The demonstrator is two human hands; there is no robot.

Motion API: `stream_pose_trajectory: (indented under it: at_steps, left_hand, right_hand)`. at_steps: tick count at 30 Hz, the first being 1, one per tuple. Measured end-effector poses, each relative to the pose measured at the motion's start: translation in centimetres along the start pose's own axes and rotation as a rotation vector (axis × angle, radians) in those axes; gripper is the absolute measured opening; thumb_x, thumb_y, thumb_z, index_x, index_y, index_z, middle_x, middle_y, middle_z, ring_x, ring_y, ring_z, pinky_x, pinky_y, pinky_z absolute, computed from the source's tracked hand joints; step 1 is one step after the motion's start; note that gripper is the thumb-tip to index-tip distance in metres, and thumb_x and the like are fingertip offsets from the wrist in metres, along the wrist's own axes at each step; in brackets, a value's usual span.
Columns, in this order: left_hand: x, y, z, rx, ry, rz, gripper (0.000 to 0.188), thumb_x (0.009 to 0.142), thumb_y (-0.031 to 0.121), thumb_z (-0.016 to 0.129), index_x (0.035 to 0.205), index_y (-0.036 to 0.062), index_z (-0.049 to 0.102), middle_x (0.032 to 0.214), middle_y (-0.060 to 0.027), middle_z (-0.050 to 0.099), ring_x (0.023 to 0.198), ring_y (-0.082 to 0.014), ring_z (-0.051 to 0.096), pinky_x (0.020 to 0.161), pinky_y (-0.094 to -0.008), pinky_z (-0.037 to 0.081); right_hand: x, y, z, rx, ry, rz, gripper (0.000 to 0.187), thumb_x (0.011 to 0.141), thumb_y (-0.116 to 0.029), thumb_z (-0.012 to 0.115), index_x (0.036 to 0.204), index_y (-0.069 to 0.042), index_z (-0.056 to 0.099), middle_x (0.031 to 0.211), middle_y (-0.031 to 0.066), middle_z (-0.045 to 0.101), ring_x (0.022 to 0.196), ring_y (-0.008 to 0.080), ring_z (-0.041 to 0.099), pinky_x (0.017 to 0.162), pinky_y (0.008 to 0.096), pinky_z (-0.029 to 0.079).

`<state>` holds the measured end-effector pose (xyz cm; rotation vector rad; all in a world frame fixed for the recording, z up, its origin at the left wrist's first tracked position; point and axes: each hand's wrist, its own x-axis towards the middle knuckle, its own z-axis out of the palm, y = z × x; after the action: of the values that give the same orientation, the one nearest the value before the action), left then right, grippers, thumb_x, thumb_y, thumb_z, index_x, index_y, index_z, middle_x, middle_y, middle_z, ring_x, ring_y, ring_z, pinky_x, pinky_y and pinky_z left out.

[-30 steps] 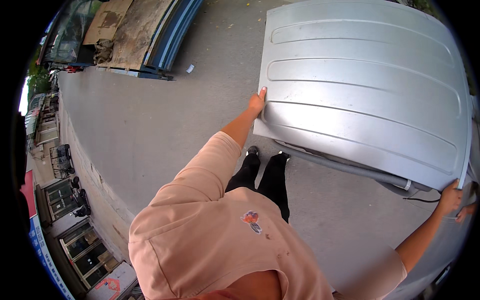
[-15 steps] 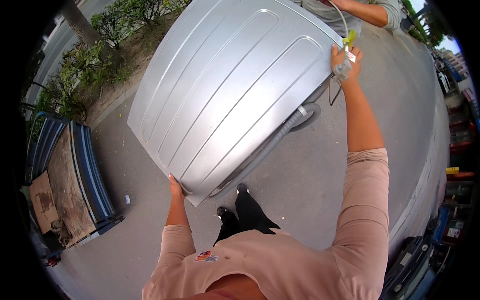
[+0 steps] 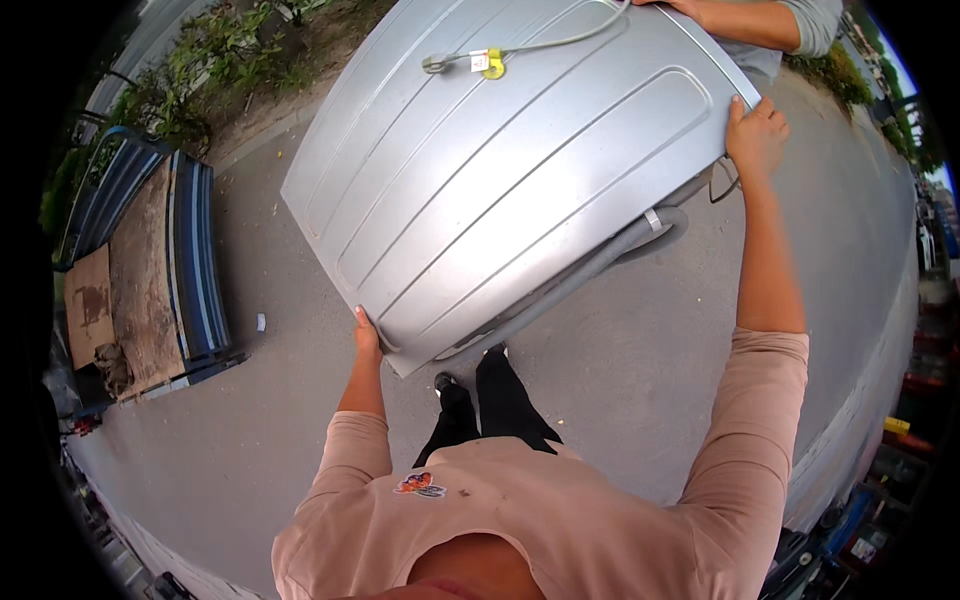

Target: The person unloads a washing machine from the back of a blue three-wheeled cargo vehicle. They use a hand truck to move the appliance from the street to the entrance of a building, then carry it inside a cluttered workshop.

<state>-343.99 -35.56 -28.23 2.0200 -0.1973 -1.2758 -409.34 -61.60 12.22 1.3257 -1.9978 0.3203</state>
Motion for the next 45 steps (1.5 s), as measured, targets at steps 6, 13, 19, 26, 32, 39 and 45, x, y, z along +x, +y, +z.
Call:
stream_pose_trajectory:
  at_steps: [6,13,19,26,32,39,45]
  left_hand:
    - [1.1,-0.3,-3.7,0.219,0.158,0.083,0.093,0.094,0.073,0.038,0.119,-0.0143,0.060,0.121,-0.0366,0.060,0.118,-0.0482,0.057,0.101,-0.0490,0.045]
    - [-7.6,-1.6,-7.9,0.117,0.281,0.036,0.091,0.095,0.072,0.037,0.115,-0.0133,0.063,0.119,-0.0353,0.061,0.115,-0.0478,0.059,0.098,-0.0491,0.046]
    - [-12.7,-2.0,-9.7,0.160,0.343,0.053,0.091,0.095,0.071,0.037,0.113,-0.0139,0.064,0.111,-0.0357,0.064,0.108,-0.0473,0.063,0.095,-0.0487,0.048]
    - [-15.6,-5.5,-10.8,0.080,0.316,0.101,0.088,0.096,0.070,0.037,0.115,-0.0117,0.062,0.115,-0.0346,0.063,0.111,-0.0463,0.061,0.097,-0.0489,0.047]
    - [-21.1,-8.6,-12.7,-0.052,0.407,0.075,0.083,0.096,0.068,0.041,0.114,-0.0098,0.063,0.116,-0.0326,0.064,0.109,-0.0447,0.062,0.095,-0.0493,0.048]
    - [-25.3,-9.5,-6.3,-0.155,0.484,-0.007,0.083,0.096,0.068,0.041,0.116,-0.0099,0.063,0.116,-0.0301,0.065,0.106,-0.0435,0.064,0.093,-0.0487,0.049]
    - [-25.9,-9.4,-2.9,-0.182,0.622,-0.009,0.082,0.095,0.068,0.042,0.115,-0.0074,0.067,0.117,-0.0277,0.067,0.109,-0.0420,0.064,0.095,-0.0496,0.048]
  right_hand:
    - [2.4,6.7,2.0,-0.211,-0.172,-0.080,0.075,0.094,-0.066,0.046,0.134,-0.003,0.057,0.122,0.0271,0.062,0.116,0.0434,0.057,0.101,0.0505,0.044]
    - [4.7,3.6,1.9,-0.046,-0.046,-0.250,0.080,0.093,-0.070,0.042,0.127,0.000,0.060,0.117,0.0275,0.065,0.110,0.0431,0.061,0.096,0.0518,0.047]
    - [5.5,1.7,2.1,0.043,-0.122,-0.179,0.083,0.093,-0.073,0.040,0.126,0.001,0.061,0.117,0.0282,0.065,0.110,0.0449,0.062,0.096,0.0533,0.047]
    - [7.2,1.5,-1.1,0.004,-0.261,-0.091,0.089,0.090,-0.079,0.036,0.125,-0.002,0.063,0.121,0.0266,0.065,0.110,0.0449,0.063,0.095,0.0542,0.048]
    - [7.0,-1.1,-2.0,0.030,-0.243,-0.203,0.087,0.091,-0.078,0.036,0.116,0.000,0.066,0.113,0.0266,0.067,0.106,0.0438,0.064,0.091,0.0540,0.050]
    - [11.5,-5.1,3.5,0.291,-0.078,-0.546,0.072,0.094,-0.066,0.042,0.117,-0.002,0.063,0.110,0.0206,0.067,0.100,0.0364,0.064,0.087,0.0499,0.049]
    - [20.7,-24.3,-0.1,1.851,-1.519,-1.803,0.048,0.099,-0.038,0.037,0.145,-0.025,0.041,0.146,-0.0009,0.045,0.134,0.0173,0.042,0.116,0.0418,0.024]
